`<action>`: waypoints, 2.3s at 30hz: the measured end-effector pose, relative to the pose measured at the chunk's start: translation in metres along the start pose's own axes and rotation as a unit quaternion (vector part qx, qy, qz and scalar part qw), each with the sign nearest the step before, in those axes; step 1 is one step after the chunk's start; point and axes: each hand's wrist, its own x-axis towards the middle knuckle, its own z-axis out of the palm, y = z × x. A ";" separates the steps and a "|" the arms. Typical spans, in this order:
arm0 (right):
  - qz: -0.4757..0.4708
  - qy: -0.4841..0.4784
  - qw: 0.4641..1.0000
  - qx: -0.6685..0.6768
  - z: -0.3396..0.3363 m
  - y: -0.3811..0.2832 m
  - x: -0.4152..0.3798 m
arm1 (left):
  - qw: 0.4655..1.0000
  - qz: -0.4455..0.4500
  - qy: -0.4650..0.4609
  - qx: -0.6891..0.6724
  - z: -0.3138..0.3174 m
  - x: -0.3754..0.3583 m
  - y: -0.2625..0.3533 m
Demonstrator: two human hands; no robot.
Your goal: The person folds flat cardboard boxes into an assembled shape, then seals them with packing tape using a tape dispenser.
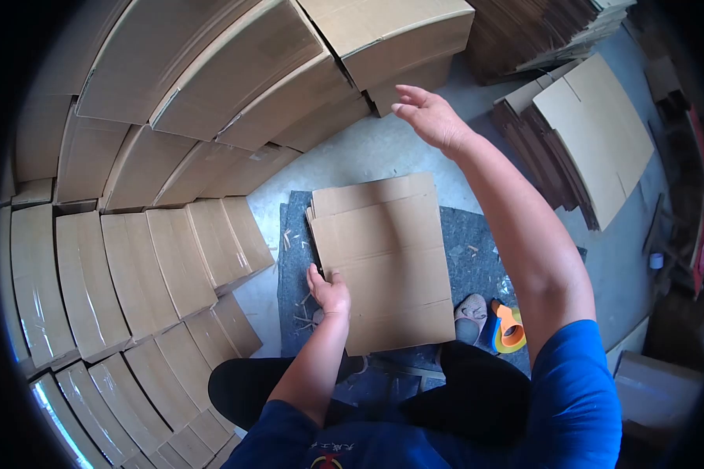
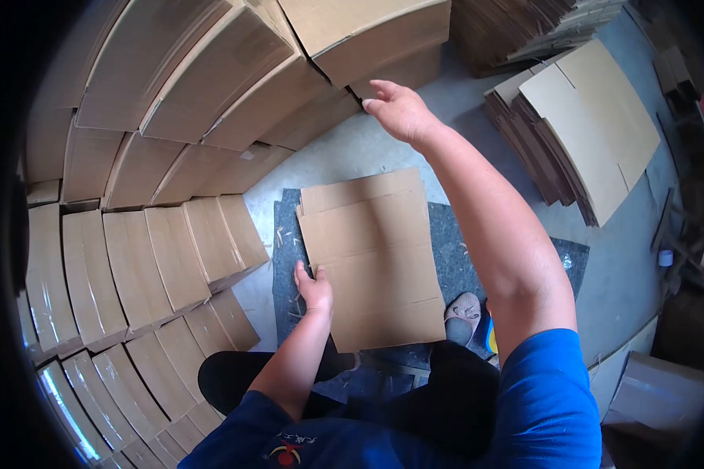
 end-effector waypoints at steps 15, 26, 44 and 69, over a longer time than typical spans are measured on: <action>0.279 -0.238 0.888 -0.277 0.082 0.184 -0.268 | 0.981 -0.078 -0.160 -0.071 -0.036 -0.046 -0.043; 0.055 -0.278 0.953 -0.110 0.128 -0.034 -0.345 | 0.833 0.091 -0.326 -0.438 -0.202 -0.125 0.100; -0.060 -0.061 0.916 -0.392 0.130 -0.031 -0.381 | 0.918 0.317 -0.215 -0.104 -0.181 -0.116 0.069; -0.072 0.012 0.907 -0.415 0.167 0.004 -0.432 | 0.810 0.517 -0.275 -0.006 -0.257 -0.207 0.062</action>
